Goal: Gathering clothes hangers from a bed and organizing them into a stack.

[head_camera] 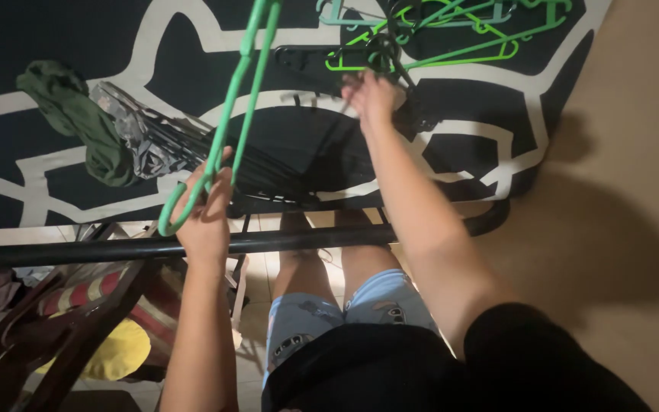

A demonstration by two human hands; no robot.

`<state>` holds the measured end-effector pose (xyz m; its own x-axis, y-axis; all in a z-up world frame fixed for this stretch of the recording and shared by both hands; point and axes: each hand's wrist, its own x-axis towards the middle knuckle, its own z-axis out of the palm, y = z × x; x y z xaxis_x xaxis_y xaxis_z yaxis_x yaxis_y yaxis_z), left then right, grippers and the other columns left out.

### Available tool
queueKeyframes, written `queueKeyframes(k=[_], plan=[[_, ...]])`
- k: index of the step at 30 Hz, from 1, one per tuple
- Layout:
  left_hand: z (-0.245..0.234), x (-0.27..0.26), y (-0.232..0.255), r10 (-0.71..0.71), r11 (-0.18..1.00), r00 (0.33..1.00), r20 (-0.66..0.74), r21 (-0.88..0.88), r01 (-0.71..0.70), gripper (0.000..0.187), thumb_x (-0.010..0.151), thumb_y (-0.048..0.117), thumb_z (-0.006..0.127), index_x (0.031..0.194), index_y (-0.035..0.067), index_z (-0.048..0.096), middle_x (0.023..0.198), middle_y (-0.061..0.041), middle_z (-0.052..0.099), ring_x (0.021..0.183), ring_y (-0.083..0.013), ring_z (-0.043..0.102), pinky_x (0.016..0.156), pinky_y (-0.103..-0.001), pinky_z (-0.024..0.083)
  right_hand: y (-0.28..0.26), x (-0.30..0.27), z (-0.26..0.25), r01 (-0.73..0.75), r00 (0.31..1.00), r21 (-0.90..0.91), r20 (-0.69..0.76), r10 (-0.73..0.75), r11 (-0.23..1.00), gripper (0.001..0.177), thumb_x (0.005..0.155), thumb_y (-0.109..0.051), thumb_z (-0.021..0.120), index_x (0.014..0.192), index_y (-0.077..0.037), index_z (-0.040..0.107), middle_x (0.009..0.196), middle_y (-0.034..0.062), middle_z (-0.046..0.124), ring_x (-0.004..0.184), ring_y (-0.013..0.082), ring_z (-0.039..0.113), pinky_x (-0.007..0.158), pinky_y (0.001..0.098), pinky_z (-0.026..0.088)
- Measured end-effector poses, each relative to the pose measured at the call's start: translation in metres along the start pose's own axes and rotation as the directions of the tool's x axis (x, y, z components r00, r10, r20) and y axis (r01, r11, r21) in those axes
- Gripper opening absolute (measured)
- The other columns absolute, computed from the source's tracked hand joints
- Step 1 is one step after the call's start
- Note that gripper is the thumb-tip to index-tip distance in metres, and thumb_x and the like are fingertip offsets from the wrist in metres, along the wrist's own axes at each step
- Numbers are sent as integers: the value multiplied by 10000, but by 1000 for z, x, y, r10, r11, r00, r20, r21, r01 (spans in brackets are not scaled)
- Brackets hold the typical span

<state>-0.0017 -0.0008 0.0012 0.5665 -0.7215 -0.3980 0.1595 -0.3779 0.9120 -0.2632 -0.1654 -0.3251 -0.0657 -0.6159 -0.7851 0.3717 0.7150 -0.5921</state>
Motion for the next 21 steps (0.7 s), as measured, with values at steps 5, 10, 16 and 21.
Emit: queueKeyframes(k=[5, 10, 16, 21], plan=[[12, 2, 3, -2, 988, 1000, 14, 152, 0, 197, 1022, 30, 699, 1212, -12, 734, 1179, -115, 742, 944, -88, 637, 845, -239, 552, 6, 88, 27, -244, 966, 75, -72, 249, 967, 540, 947, -417, 696, 1103, 81, 557, 1135, 343, 708, 938, 391, 740, 862, 533, 657], [21, 2, -3, -4, 999, 998, 69, 54, 0, 191, 1005, 17, 693, 1190, -25, 722, 1210, -115, 753, 989, -95, 662, 863, -248, 558, 29, 128, 30, -409, 892, 36, -194, 408, 912, 748, 885, -613, 678, 1226, 38, 539, 1189, 263, 690, 981, 371, 711, 780, 468, 553], [20, 6, -1, -71, 992, 995, 71, 108, 63, 205, 989, 17, 702, 1187, -13, 747, 1175, -104, 772, 889, -71, 614, 785, -229, 520, 71, 155, 12, -407, 860, 131, -279, 427, 904, 529, 940, -572, 641, 1201, -123, 540, 1002, -13, 537, 925, 222, 523, 738, 388, 421], [16, 12, 1, -1, 994, 1000, -23, 106, 3, 224, 1004, 26, 705, 1224, 6, 740, 1158, -57, 747, 901, -68, 602, 821, -223, 516, 66, 87, -12, -69, 946, 314, -282, 162, 947, 325, 946, -358, 712, 1106, -93, 615, 930, 70, 649, 820, 251, 642, 711, 388, 509]])
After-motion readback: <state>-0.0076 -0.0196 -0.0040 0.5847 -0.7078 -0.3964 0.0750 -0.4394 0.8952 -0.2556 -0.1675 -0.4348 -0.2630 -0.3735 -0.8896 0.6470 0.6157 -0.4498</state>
